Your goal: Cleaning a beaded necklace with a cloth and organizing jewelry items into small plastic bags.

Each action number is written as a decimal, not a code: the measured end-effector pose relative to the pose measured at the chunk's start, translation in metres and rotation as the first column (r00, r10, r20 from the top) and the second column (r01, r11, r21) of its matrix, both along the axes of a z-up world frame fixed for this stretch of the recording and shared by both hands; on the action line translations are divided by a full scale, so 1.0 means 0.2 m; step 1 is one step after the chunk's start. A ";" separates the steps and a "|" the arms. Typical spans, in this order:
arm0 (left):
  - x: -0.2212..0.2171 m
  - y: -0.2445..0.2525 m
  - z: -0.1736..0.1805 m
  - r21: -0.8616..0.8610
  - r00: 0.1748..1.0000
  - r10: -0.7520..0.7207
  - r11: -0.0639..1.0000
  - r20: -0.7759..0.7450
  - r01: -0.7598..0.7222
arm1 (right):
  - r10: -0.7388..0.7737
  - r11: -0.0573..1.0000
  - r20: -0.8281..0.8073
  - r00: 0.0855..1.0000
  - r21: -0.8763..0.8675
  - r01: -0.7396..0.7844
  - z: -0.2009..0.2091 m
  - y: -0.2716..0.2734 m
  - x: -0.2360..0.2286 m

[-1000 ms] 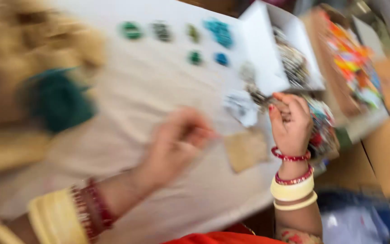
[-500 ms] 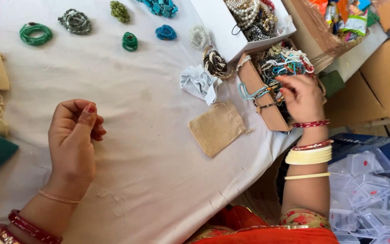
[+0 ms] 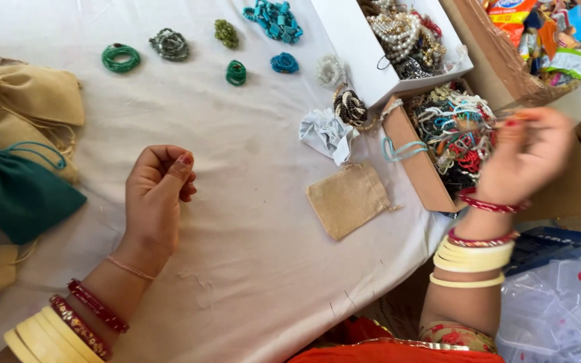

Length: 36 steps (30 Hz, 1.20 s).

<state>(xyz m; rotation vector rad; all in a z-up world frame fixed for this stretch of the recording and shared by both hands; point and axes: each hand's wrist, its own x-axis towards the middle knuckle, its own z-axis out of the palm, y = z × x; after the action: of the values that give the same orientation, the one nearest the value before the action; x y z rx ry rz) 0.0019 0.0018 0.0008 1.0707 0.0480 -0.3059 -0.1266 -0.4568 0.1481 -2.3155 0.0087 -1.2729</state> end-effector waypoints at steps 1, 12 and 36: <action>0.00 0.00 0.00 -0.002 1.000 -0.007 1.000 -0.001 0.007 | 0.101 0.988 0.123 0.987 0.103 -0.114 0.06 0.05 0.00; 0.03 0.02 -0.03 -0.009 0.977 -0.196 0.980 0.087 0.197 | 0.609 0.754 -0.177 0.773 0.433 -0.495 0.20 1.05 0.16; -0.22 0.01 0.17 0.857 0.423 -0.745 0.455 0.516 -0.242 | -0.052 0.722 -0.820 0.569 -0.425 -0.546 -0.08 0.75 0.61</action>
<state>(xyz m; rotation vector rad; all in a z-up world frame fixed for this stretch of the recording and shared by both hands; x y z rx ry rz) -0.0414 0.0034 0.0347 2.2117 -1.1430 0.0336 -0.0041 -0.3065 0.1321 -3.1276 -0.5613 0.0863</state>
